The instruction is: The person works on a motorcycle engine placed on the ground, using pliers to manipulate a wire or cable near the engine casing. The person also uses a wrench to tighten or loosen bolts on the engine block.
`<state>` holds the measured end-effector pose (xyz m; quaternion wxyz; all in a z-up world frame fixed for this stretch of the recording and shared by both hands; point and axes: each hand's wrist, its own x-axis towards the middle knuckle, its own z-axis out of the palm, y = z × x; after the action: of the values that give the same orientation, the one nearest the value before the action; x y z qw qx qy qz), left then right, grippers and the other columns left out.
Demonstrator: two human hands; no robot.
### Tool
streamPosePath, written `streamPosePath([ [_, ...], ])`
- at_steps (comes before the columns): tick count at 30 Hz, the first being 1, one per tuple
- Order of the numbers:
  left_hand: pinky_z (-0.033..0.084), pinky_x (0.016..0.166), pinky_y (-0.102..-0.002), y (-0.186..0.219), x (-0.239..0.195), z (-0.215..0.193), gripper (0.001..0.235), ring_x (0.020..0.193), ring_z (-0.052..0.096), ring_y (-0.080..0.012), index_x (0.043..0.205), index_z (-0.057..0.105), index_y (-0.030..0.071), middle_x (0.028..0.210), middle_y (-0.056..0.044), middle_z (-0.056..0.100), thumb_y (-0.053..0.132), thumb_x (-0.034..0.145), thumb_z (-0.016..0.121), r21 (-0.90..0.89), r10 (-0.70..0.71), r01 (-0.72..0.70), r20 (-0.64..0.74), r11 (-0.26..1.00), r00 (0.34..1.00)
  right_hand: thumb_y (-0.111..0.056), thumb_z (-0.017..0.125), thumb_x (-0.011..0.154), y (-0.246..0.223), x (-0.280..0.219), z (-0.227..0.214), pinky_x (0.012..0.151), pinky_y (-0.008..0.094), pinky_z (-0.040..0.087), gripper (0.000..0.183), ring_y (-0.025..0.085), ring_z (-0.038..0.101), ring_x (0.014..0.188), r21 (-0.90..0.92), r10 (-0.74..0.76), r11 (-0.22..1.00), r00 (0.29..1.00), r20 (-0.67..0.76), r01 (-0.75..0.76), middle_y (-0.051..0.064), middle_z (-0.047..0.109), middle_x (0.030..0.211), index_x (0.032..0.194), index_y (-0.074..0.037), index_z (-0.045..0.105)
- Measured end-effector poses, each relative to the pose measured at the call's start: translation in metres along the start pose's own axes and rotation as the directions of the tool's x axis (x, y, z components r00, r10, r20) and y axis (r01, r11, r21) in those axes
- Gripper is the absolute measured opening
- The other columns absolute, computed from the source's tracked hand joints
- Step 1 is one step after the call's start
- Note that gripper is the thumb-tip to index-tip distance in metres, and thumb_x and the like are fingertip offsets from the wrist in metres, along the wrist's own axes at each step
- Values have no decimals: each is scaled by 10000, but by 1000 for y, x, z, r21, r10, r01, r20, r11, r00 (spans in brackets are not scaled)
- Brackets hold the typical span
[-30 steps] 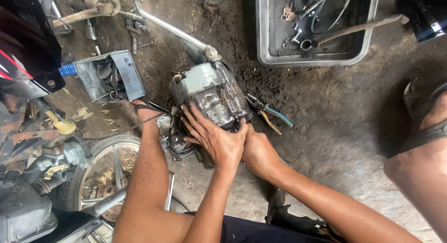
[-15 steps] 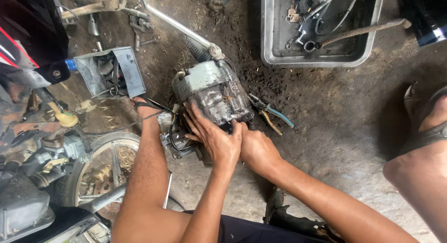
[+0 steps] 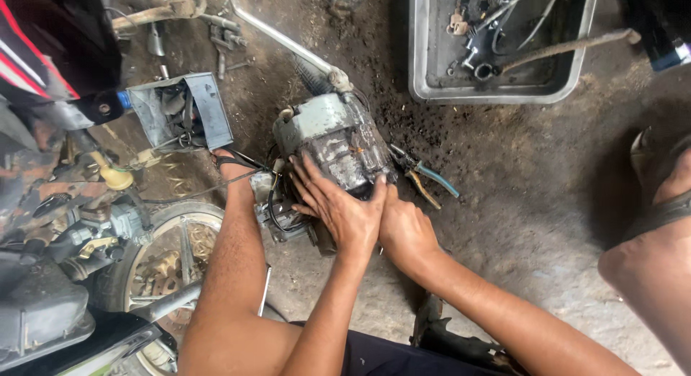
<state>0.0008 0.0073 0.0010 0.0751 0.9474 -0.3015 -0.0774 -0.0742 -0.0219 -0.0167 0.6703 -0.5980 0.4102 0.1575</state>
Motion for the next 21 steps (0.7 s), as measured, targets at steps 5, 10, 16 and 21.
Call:
streamPosePath([
  [5, 38, 900, -741, 0, 1, 1, 1072, 1282, 85, -455, 1359, 127, 2, 1411, -264, 87, 285, 537, 753, 13, -3, 3, 15, 1000, 1000, -143, 305, 835, -1, 0, 1, 716, 606, 456, 327, 508, 585, 811, 47, 39, 998, 999, 19, -40, 306, 610, 848, 1100, 20, 403],
  [10, 16, 906, -734, 6, 0, -2, 1129, 1274, 93, -466, 1371, 97, 4, 1405, -278, 92, 322, 536, 787, -16, -15, 15, 11, 1000, 1000, -150, 350, 822, 1, -1, 6, 724, 594, 464, 313, 500, 576, 854, 116, 68, 991, 998, -14, -66, 316, 604, 871, 1079, 15, 418],
  [16, -1, 920, -721, 5, -3, -2, 1220, 1269, 107, -479, 1377, 102, 2, 1401, -299, 103, 517, 512, 791, -21, 29, -30, -29, 999, 999, -134, 428, 804, 28, 11, 18, 758, 551, 454, 319, 477, 566, 898, 332, 271, 925, 935, -228, -186, 337, 590, 892, 1008, 87, 534],
  [21, 23, 908, -730, 5, -2, -4, 1240, 1262, 125, -494, 1368, 118, -17, 1392, -308, 125, 549, 490, 785, -10, 77, -77, -40, 997, 996, -185, 446, 818, 13, -5, 4, 776, 552, 451, 259, 447, 572, 914, 195, 176, 970, 974, -145, -146, 283, 606, 919, 1005, -15, 502],
])
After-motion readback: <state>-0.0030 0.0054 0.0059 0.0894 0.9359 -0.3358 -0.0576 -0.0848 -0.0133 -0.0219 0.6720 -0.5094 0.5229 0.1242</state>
